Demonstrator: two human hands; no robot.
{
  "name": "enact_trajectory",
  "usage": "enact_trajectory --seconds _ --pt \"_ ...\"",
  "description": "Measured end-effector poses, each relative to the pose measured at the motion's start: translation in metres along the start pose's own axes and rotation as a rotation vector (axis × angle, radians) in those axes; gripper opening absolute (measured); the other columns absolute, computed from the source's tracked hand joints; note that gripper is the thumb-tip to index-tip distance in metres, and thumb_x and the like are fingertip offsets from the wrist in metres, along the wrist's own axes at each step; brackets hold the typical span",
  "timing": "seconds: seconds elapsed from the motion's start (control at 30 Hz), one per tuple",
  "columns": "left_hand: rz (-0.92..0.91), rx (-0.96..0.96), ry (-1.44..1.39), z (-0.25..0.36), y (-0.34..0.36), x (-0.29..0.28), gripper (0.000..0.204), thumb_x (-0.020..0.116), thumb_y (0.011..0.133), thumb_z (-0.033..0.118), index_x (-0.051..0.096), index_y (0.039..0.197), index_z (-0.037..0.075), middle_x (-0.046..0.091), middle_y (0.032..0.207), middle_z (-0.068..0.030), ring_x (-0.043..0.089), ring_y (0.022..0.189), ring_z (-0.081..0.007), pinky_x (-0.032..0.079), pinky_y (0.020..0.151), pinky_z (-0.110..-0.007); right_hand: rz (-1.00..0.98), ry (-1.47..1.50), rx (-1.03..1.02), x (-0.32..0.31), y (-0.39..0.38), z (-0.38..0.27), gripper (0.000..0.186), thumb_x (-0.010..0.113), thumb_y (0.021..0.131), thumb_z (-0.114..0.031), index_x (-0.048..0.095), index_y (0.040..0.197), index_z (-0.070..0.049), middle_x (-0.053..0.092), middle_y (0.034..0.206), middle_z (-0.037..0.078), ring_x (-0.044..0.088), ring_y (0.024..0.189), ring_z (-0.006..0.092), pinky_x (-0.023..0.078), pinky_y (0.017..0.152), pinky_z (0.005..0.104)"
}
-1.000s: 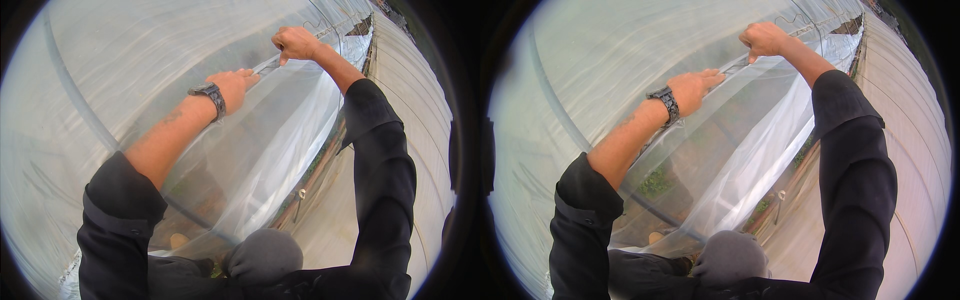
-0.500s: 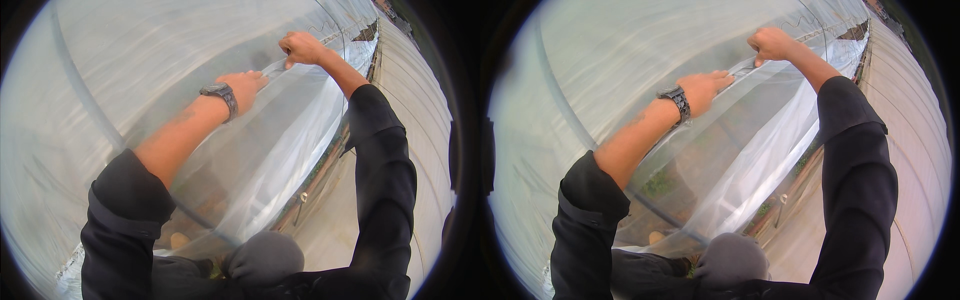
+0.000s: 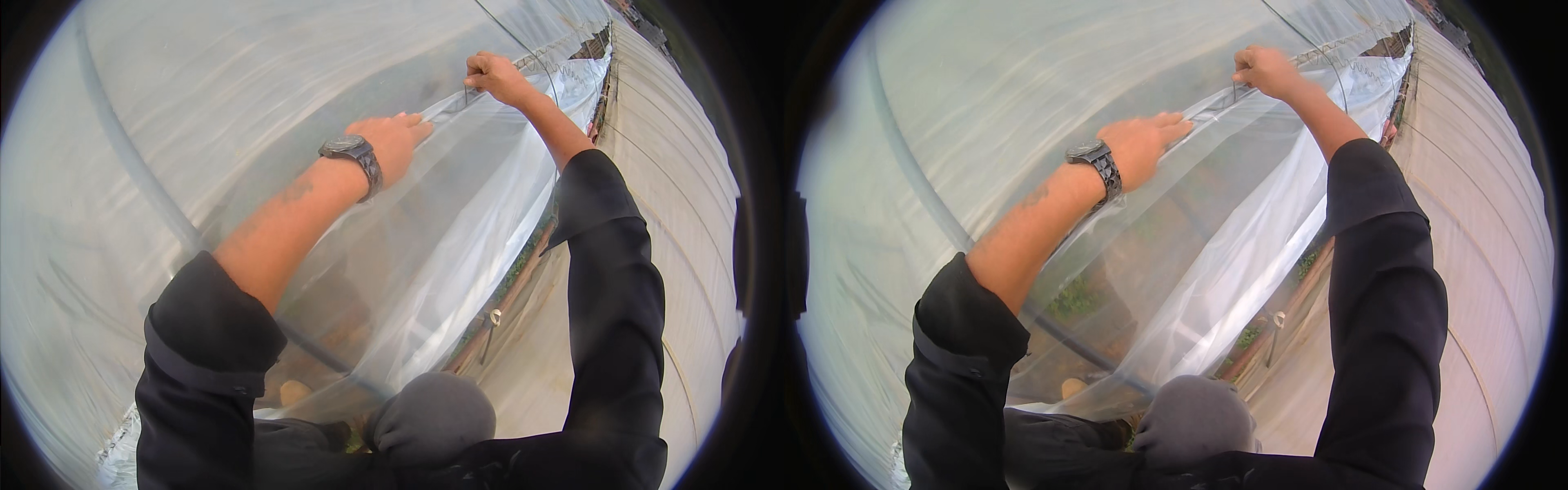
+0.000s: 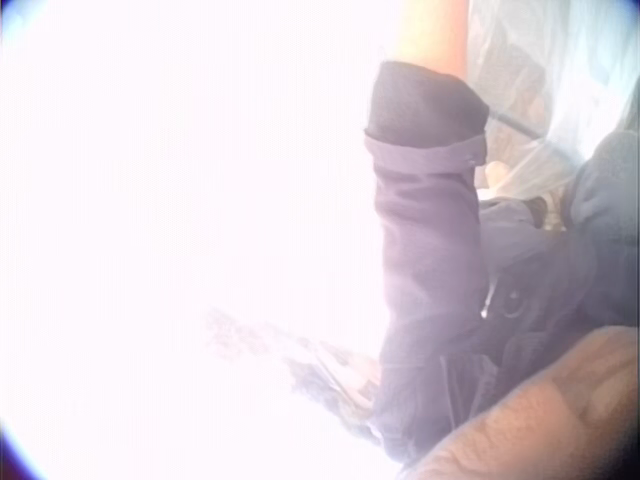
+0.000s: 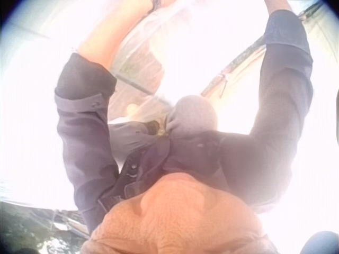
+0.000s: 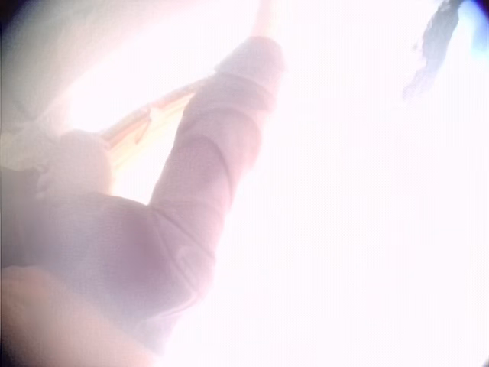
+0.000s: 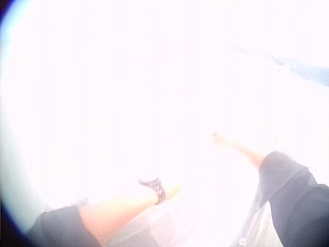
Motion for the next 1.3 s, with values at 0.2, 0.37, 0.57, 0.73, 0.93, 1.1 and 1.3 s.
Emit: enact_trajectory --seconds 0.2,0.37,0.57,0.73,0.93,1.1,1.3 --pt "0.067 0.019 -0.010 -0.001 -0.002 0.000 0.063 0.047 0.092 -0.005 0.051 0.149 0.020 0.046 0.160 -0.0028 0.056 0.133 -0.0292 0.050 0.106 -0.045 0.172 -0.196 0.094 0.010 -0.030 -0.023 0.021 0.072 0.088 -0.018 0.070 0.104 -0.005 0.067 0.105 0.015 0.065 0.102 0.0384 0.052 0.086 0.0475" --pt "0.059 0.018 -0.012 -0.003 -0.002 0.002 0.060 0.048 0.097 -0.002 0.049 0.152 0.022 0.043 0.162 -0.0021 0.054 0.135 -0.0276 0.050 0.107 -0.044 0.371 -0.137 0.138 0.017 -0.126 -0.046 0.044 0.073 0.088 -0.015 0.063 0.130 -0.006 0.063 0.125 0.013 0.059 0.118 0.0344 0.050 0.096 0.0449" --pt "0.074 0.074 0.039 -0.007 0.002 0.007 0.057 0.049 0.099 0.000 0.048 0.152 0.021 0.044 0.161 -0.0028 0.048 0.143 -0.0263 0.048 0.111 -0.043 0.214 -0.156 0.493 0.073 -0.353 -0.041 0.055 0.078 0.084 -0.017 0.060 0.134 -0.005 0.061 0.132 0.014 0.056 0.123 0.0351 0.047 0.102 0.0438" --pt "0.072 0.099 0.036 -0.009 0.005 0.007 0.056 0.048 0.100 0.000 0.049 0.152 0.019 0.045 0.160 -0.0035 0.044 0.146 -0.0257 0.047 0.112 -0.042 -0.093 -0.275 0.941 0.103 -0.564 -0.067 0.060 0.078 0.085 -0.023 0.058 0.138 -0.005 0.055 0.140 0.018 0.049 0.132 0.0371 0.041 0.108 0.0507" --pt "0.119 0.150 0.028 -0.014 0.008 0.013 0.055 0.047 0.101 0.001 0.049 0.152 0.020 0.044 0.161 -0.0018 0.048 0.142 -0.0251 0.049 0.109 -0.043 -0.368 -0.287 0.985 0.108 -0.707 -0.169 0.064 0.071 0.092 -0.031 0.051 0.148 -0.009 0.041 0.157 0.022 0.034 0.146 0.0412 0.024 0.121 0.0579" --pt "0.120 0.170 -0.022 -0.016 0.008 0.013 0.054 0.047 0.101 0.002 0.049 0.152 0.020 0.046 0.160 -0.0042 0.048 0.142 -0.0272 0.049 0.107 -0.044 -0.547 -0.099 0.974 0.113 -0.743 -0.269 0.065 0.068 0.092 -0.037 0.050 0.150 -0.013 0.030 0.165 0.020 0.020 0.155 0.0393 0.013 0.125 0.0593" --pt "0.108 0.149 -0.006 -0.016 0.009 0.014 0.049 0.048 0.105 0.012 0.046 0.154 0.017 0.046 0.159 -0.0082 0.045 0.144 -0.0292 0.047 0.110 -0.044 -0.591 -0.007 1.023 0.109 -0.763 -0.312 0.064 0.065 0.093 -0.035 0.050 0.152 -0.014 0.023 0.169 0.017 0.013 0.159 0.0348 0.007 0.126 0.0589"
Point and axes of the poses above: each hand's wrist, its own y-axis towards the middle knuckle, its own x-axis out of the palm, z = x × y, the point moved 4 cm from there along y, towards the middle knuckle
